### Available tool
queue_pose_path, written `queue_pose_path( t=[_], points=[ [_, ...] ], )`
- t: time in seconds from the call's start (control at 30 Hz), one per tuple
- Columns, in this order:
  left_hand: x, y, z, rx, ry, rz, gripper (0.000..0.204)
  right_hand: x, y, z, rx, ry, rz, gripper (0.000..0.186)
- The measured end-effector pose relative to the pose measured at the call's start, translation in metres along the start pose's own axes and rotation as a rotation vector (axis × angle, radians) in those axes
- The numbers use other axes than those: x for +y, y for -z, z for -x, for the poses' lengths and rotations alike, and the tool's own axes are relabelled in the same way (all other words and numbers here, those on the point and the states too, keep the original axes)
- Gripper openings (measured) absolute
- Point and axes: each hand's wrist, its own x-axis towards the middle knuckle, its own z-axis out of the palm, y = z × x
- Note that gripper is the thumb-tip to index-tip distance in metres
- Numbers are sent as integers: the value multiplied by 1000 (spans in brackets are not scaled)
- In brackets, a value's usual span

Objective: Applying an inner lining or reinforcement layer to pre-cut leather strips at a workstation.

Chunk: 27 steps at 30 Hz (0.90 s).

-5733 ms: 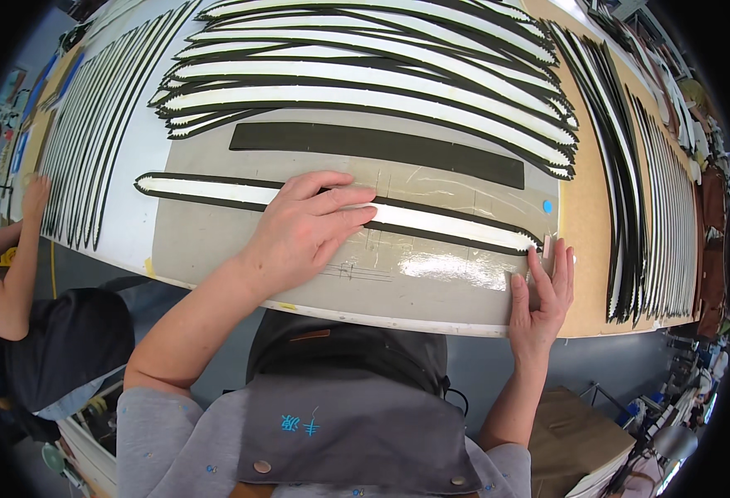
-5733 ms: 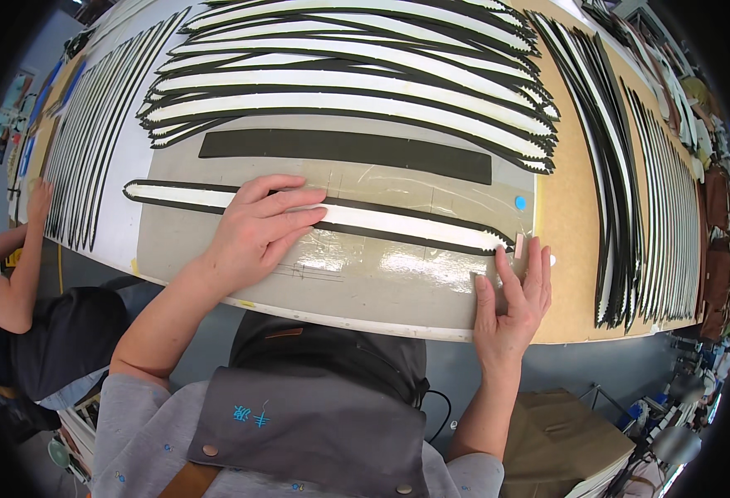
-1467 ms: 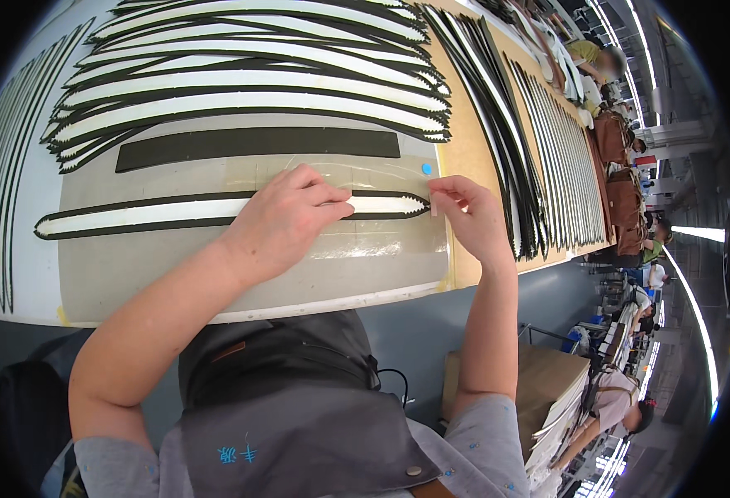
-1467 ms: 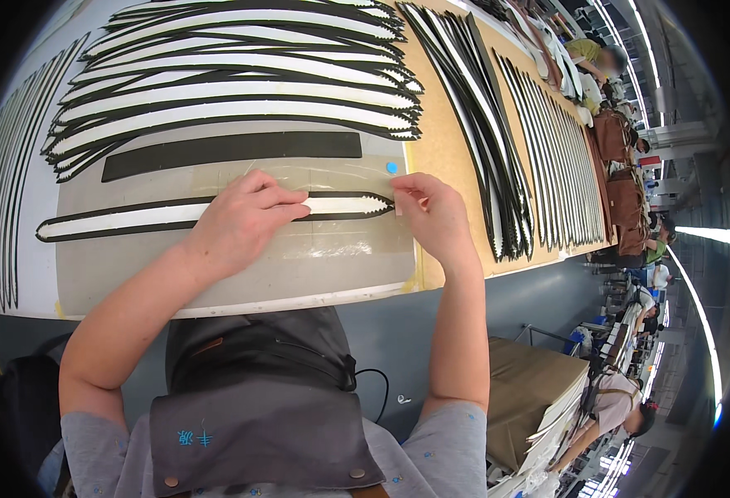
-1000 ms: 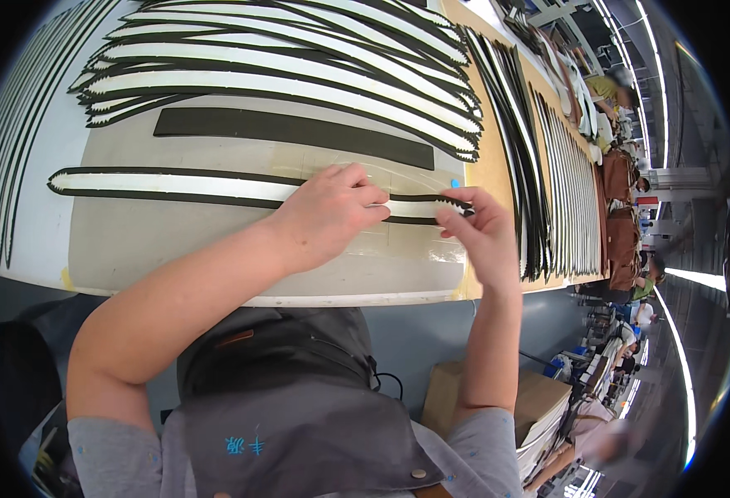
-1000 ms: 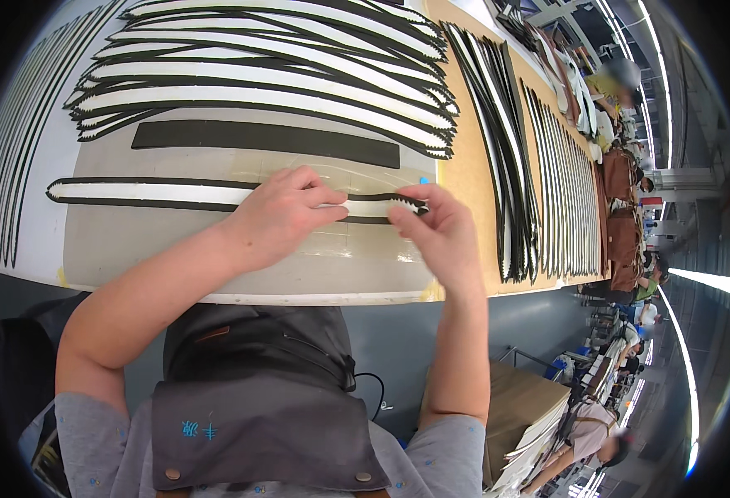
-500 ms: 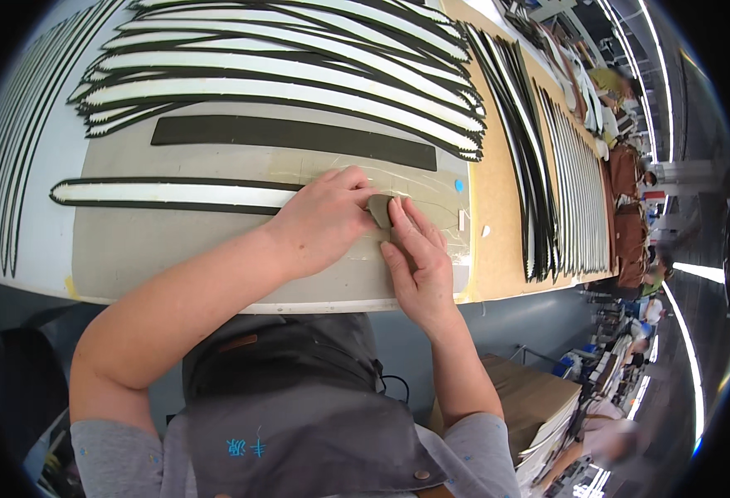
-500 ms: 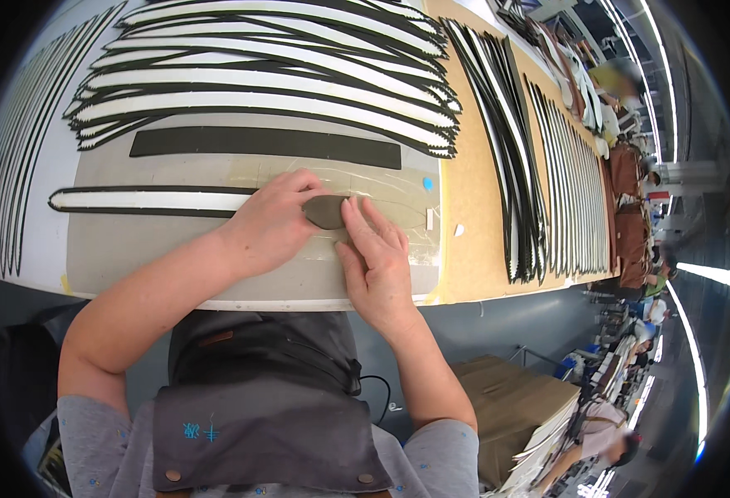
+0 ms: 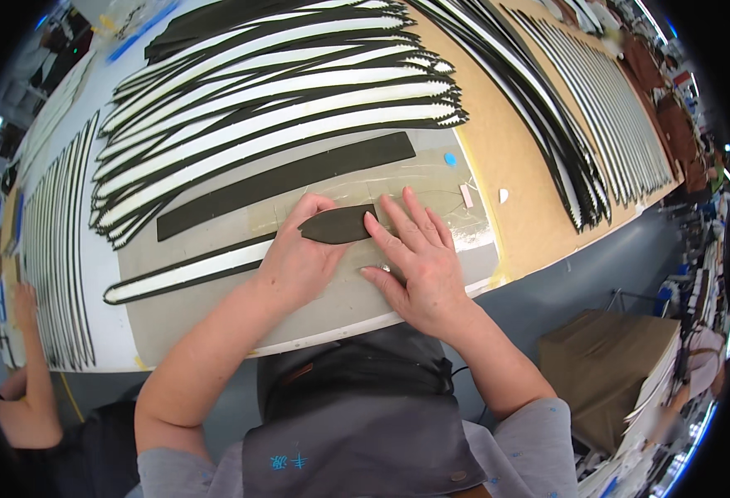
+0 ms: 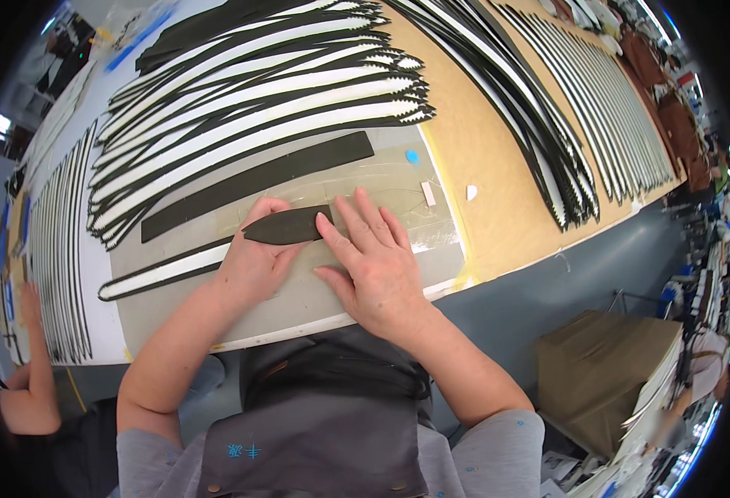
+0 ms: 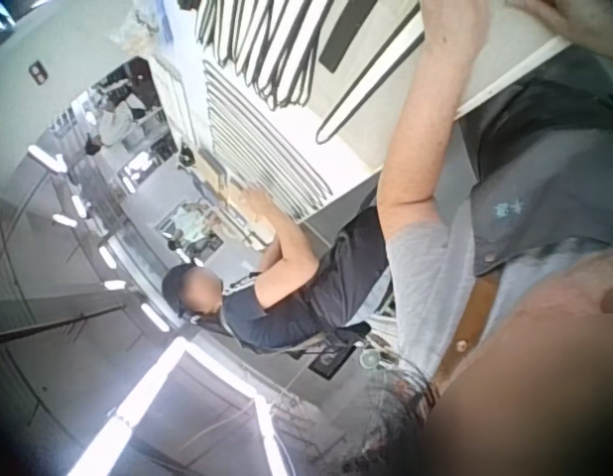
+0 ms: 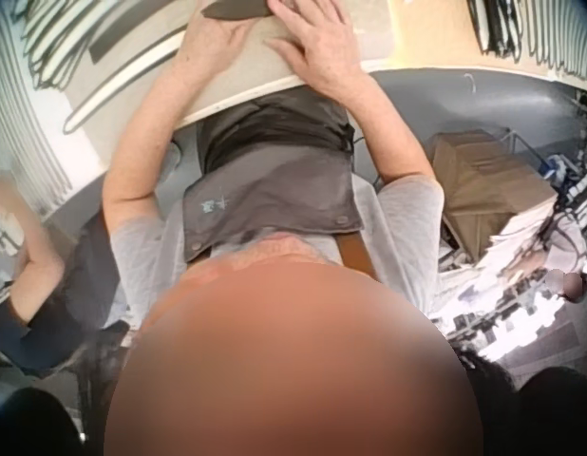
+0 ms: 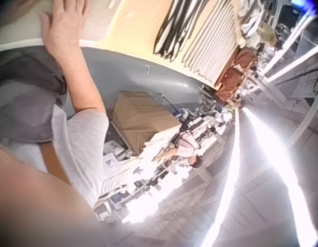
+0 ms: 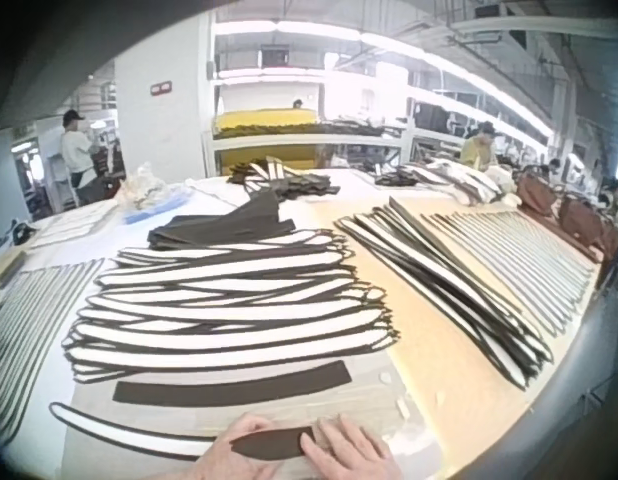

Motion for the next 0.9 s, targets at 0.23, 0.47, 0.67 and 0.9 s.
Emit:
queue_pose_path(
  t=[0.23,0.47,0.67,0.9],
  points=[
    [1,4,-2,12,-53,-55,20,1,-3,1,19,-33,-41,64],
    [1,6,-3,-7,-27,-40,22,1,-2,1,-3,-41,-51,64],
    [2,6,-4,-5,-28,-43,20,3,-3,1,4,-27,-50,60],
    [0,5,-3,3,-19,-41,22,6,-5,1,12,-9,-12,54]
  ],
)
